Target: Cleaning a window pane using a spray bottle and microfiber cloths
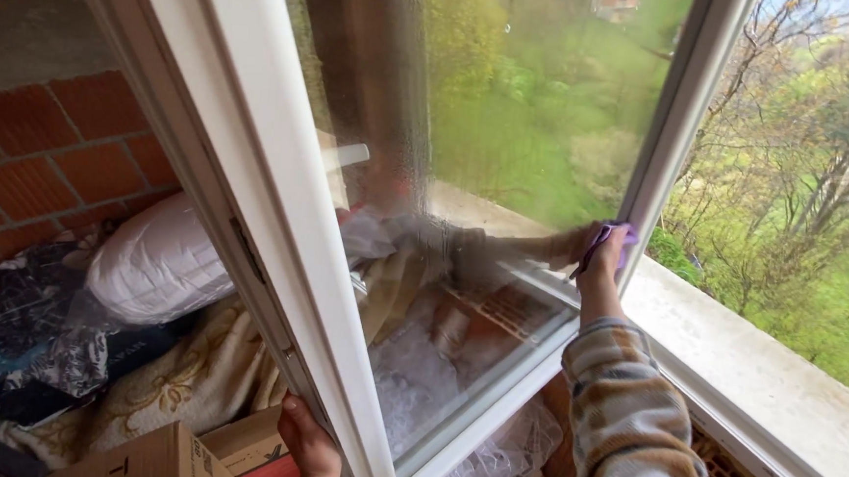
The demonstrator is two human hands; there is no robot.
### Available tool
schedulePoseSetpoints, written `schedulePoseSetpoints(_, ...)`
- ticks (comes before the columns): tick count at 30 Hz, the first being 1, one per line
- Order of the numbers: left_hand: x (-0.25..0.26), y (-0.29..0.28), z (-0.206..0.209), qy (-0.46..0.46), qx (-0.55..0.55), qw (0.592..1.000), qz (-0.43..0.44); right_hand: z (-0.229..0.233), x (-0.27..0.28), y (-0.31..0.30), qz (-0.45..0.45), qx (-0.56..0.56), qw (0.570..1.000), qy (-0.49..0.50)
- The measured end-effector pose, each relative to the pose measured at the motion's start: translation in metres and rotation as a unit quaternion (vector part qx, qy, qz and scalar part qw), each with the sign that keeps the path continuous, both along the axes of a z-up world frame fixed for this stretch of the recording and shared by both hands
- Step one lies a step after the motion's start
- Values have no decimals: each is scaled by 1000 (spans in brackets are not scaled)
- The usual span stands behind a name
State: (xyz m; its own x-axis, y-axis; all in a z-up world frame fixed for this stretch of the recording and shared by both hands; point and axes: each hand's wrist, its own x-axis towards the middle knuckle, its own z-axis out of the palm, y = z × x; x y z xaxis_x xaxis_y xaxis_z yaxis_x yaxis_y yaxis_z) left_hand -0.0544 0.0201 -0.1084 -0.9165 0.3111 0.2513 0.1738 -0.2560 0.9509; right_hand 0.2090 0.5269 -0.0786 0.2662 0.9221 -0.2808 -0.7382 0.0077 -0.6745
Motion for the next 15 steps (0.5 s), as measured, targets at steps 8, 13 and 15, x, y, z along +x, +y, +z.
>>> schedulePoseSetpoints(8, 3, 6, 3, 29, 1, 999, 24, 48, -45, -144, 4, 359, 886, -295)
schedulePoseSetpoints(13, 13, 4, 24, 29, 25, 999, 13, 90, -90, -276, 8, 392, 841, -372)
schedulePoseSetpoints(15, 12, 7, 28, 36, 33, 999, 13, 87, -112, -304, -18, 429, 810, -399)
